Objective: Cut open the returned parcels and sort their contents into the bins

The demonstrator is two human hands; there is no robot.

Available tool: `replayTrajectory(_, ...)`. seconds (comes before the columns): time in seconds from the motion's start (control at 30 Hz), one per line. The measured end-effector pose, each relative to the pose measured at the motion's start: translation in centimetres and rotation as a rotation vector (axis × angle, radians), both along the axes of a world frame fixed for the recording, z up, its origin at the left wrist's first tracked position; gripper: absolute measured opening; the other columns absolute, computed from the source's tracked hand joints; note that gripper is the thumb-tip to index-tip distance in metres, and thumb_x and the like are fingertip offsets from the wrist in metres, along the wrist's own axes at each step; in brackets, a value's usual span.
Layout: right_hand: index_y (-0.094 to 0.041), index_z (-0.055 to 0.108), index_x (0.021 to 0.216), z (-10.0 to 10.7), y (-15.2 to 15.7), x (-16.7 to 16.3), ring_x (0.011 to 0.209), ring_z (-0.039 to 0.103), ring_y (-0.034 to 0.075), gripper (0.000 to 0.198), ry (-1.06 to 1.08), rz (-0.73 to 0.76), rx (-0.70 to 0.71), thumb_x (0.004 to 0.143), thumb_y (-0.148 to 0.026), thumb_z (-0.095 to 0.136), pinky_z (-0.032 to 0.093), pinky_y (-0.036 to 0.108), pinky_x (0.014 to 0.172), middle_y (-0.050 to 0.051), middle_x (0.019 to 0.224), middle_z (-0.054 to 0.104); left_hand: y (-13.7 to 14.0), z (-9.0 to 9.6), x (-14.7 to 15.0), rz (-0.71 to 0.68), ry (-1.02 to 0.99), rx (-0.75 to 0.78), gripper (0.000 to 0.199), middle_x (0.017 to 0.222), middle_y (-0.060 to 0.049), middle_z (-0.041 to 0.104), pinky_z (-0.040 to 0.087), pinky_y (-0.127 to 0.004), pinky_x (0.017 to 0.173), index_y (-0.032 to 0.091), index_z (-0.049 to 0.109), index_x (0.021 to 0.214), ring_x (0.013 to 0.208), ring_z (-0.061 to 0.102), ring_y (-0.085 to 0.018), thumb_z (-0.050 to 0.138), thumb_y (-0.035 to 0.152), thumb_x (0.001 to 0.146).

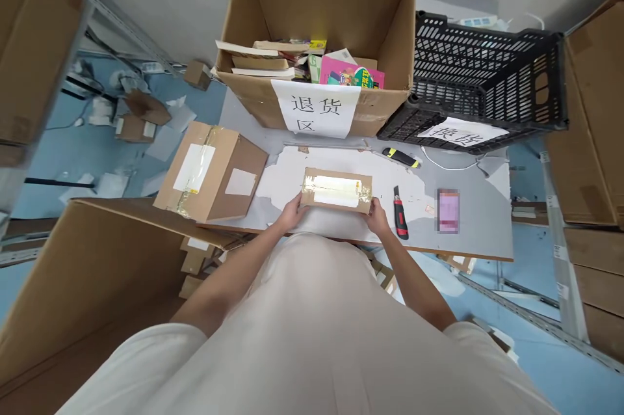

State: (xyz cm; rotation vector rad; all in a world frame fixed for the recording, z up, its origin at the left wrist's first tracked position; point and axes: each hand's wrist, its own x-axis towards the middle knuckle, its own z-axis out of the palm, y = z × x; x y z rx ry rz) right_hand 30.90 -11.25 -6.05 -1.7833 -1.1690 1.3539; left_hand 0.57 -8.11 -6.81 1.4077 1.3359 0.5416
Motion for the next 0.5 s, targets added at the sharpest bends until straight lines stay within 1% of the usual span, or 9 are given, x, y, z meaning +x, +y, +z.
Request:
replayTrajectory(0.07, -0.021, 0.045, 0.111, 0.2, 0.2, 0.7, 0.109, 0.063, 0.022, 0.05, 0.048, 0.03, 0.01, 0.069, -0.038, 0.068, 0.051, 0.04, 0.092, 0.011, 0.12, 0.065, 0.3, 0.5, 0.2, 0.041, 0.006, 0.009, 0.051, 0.117, -0.011, 0.063, 0.048, -0.038, 0.094, 0.016, 0.053, 0.128, 0.11, 0.058, -0.024, 0.054, 0.041, 0.083)
replayTrajectory(0.17, -0.022, 0.048, 0.112, 1.5, 0.1, 1.8, 0.101, 0.067, 0.021, 0.045, 0.042, 0.049, 0.037, 0.075, -0.04, 0.064, 0.052, 0.038, 0.089, 0.009, 0.111, 0.069, 0.8, 2.0, 0.7, 0.074, 0.053, 0.058, 0.043, 0.107, -0.01, 0.062, 0.052, -0.031, 0.082, 0.015, 0.062, 0.114, 0.098, 0.06, -0.02, 0.052, 0.044, 0.083)
replayTrajectory(0.23, -0.022, 0.052, 0.113, 2.7, 0.0, 2.3, 0.098, 0.068, 0.021, 0.038, -0.079, 0.077, 0.043, 0.081, -0.042, 0.058, 0.052, 0.036, 0.086, 0.008, 0.107, 0.071, 1.2, 3.1, 1.2, 0.079, 0.126, 0.092, 0.041, 0.099, -0.009, 0.063, 0.051, -0.029, 0.076, 0.015, 0.066, 0.105, 0.089, 0.06, -0.019, 0.05, 0.046, 0.085)
replayTrajectory(0.3, -0.022, 0.056, 0.112, 3.7, 0.0, 2.4, 0.094, 0.068, 0.023, 0.033, -0.266, 0.118, 0.024, 0.087, -0.043, 0.05, 0.051, 0.035, 0.081, 0.008, 0.101, 0.073, 1.5, 3.6, 1.8, 0.089, 0.216, 0.097, 0.041, 0.089, -0.008, 0.064, 0.049, -0.03, 0.074, 0.015, 0.068, 0.095, 0.081, 0.059, -0.019, 0.045, 0.048, 0.086)
replayTrajectory(0.4, -0.02, 0.062, 0.105, 4.4, 0.3, 1.9, 0.088, 0.068, 0.026, 0.035, -0.493, 0.185, -0.043, 0.092, -0.045, 0.041, 0.048, 0.034, 0.075, 0.01, 0.089, 0.073, 1.8, 3.3, 2.9, 0.119, 0.307, 0.068, 0.045, 0.078, -0.008, 0.066, 0.046, -0.032, 0.073, 0.014, 0.069, 0.081, 0.075, 0.059, -0.02, 0.042, 0.049, 0.088)
replayTrajectory(0.43, -0.019, 0.063, 0.103, 4.3, 0.5, 1.7, 0.086, 0.067, 0.026, 0.037, -0.525, 0.197, -0.062, 0.092, -0.045, 0.04, 0.047, 0.034, 0.074, 0.01, 0.087, 0.073, 1.9, 3.0, 3.2, 0.135, 0.319, 0.058, 0.046, 0.077, -0.009, 0.067, 0.046, -0.033, 0.072, 0.014, 0.07, 0.08, 0.075, 0.059, -0.021, 0.041, 0.049, 0.088)
replayTrajectory(0.5, -0.019, 0.064, 0.101, 3.8, 0.8, 1.3, 0.085, 0.067, 0.026, 0.039, -0.518, 0.185, -0.087, 0.092, -0.047, 0.04, 0.047, 0.033, 0.073, 0.01, 0.084, 0.073, 2.0, 2.3, 3.6, 0.168, 0.335, 0.046, 0.048, 0.08, -0.01, 0.068, 0.045, -0.033, 0.074, 0.013, 0.07, 0.081, 0.078, 0.06, -0.023, 0.04, 0.05, 0.088)
